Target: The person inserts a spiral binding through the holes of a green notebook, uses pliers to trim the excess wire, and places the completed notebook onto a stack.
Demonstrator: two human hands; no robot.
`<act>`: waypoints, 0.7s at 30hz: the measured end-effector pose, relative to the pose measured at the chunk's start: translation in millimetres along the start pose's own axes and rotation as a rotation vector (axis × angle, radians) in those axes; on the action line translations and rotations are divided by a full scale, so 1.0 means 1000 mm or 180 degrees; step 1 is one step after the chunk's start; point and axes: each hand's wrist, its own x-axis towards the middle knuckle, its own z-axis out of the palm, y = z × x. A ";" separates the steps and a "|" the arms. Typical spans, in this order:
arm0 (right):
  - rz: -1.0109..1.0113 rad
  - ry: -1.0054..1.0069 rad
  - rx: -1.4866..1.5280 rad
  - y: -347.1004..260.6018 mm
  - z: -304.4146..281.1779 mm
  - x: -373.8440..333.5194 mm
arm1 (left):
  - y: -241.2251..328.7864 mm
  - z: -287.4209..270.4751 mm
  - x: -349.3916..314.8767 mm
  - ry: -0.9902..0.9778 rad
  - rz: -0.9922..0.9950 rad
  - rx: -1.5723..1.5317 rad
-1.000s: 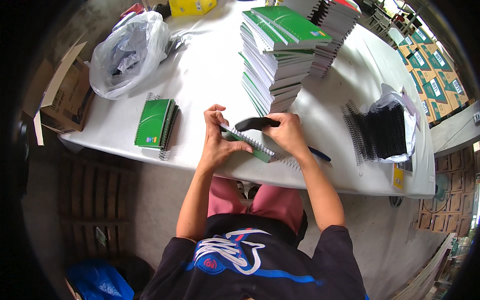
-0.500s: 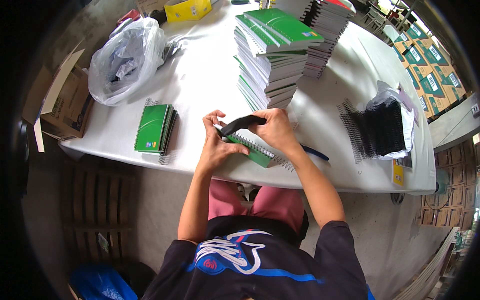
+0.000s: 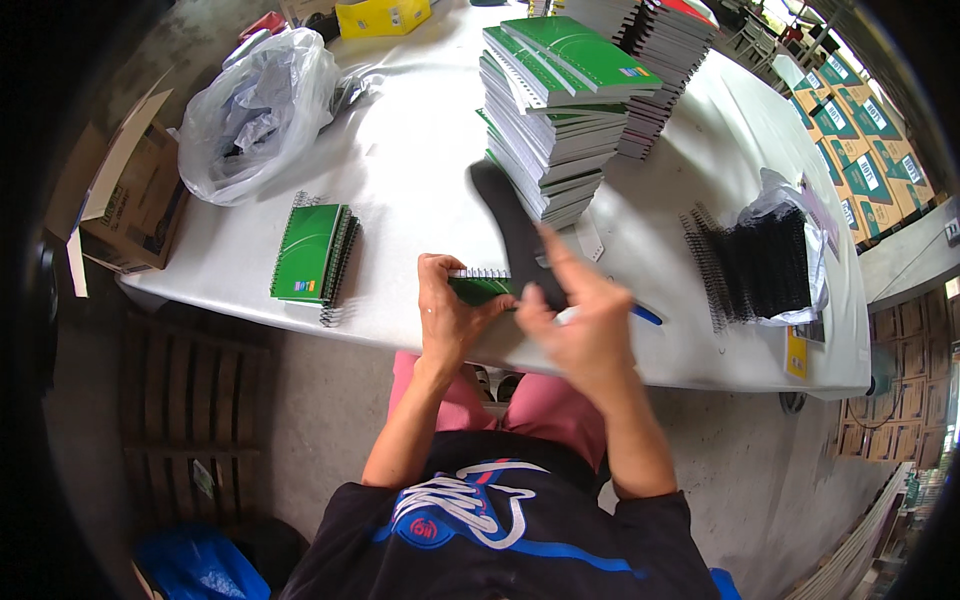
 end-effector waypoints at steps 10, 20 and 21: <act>0.0535 -0.0798 -0.0087 0.013 0.025 -0.069 | -0.001 -0.004 0.004 -0.0313 -0.0161 -0.0233; 0.0149 -0.0767 0.1671 0.021 -0.040 0.020 | -0.024 -0.023 0.013 -0.1269 -0.0689 -0.2089; 0.0328 -0.1006 0.1819 0.028 -0.024 0.022 | -0.022 -0.024 0.015 -0.1378 -0.0703 -0.2065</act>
